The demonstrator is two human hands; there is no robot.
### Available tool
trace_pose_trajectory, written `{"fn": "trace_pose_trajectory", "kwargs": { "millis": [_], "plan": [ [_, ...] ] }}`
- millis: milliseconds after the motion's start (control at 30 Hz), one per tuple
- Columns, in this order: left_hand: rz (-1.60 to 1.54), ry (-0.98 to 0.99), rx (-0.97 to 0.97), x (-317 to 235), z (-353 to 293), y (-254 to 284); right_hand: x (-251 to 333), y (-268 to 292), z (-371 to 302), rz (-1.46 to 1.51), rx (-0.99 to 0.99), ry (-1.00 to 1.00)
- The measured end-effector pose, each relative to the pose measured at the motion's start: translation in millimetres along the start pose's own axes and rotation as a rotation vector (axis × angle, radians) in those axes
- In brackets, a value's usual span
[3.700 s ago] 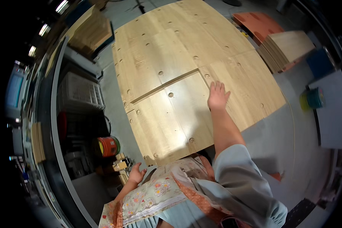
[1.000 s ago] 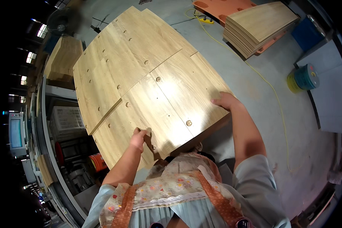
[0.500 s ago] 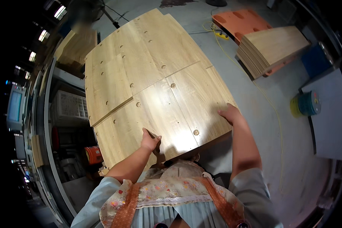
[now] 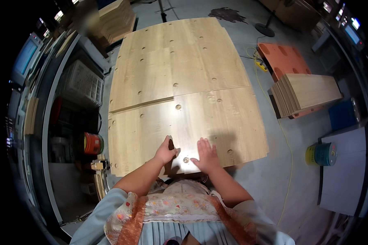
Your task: The person picks up and arranges wood panels on a workstation, then uses a computer interface and mouse to operate a piece of industrial machinery in a wood manufacturing facility.
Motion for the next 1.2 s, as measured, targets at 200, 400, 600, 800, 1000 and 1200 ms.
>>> {"fn": "trace_pose_trajectory", "kwargs": {
  "millis": [200,400,600,800,1000,1200],
  "plan": [
    [0.116,-0.216,-0.122,68.5,-69.5,89.7,7.3,-3.1,2.5,-0.162,0.136,-0.155],
    [0.124,-0.293,-0.295,219.0,-127.6,204.5,70.2,15.0,14.4,0.021,-0.027,-0.455],
    [-0.142,0.074,-0.468,436.0,-165.3,302.4,297.6,-119.6,32.3,0.449,-0.397,-0.162],
    [-0.453,-0.047,-0.514,550.6,-245.1,413.0,456.0,-188.0,147.6,0.051,0.003,-0.027],
    [-0.67,0.14,-0.717,580.3,-304.9,424.8,381.0,-202.3,165.1,-0.258,0.043,-0.7],
    [-0.375,0.035,-0.678,555.1,-327.5,499.2,371.7,-233.8,164.7,-0.303,0.026,-0.709]
  ]
}}
Point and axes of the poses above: each hand's wrist, its own z-axis towards the middle knuckle, its own y-axis out of the back of the hand, x = y × z, the point moved 5 cm from there along z, towards the middle knuckle, and after that the axes turned 9 degrees about z, right-handed, at the moved point
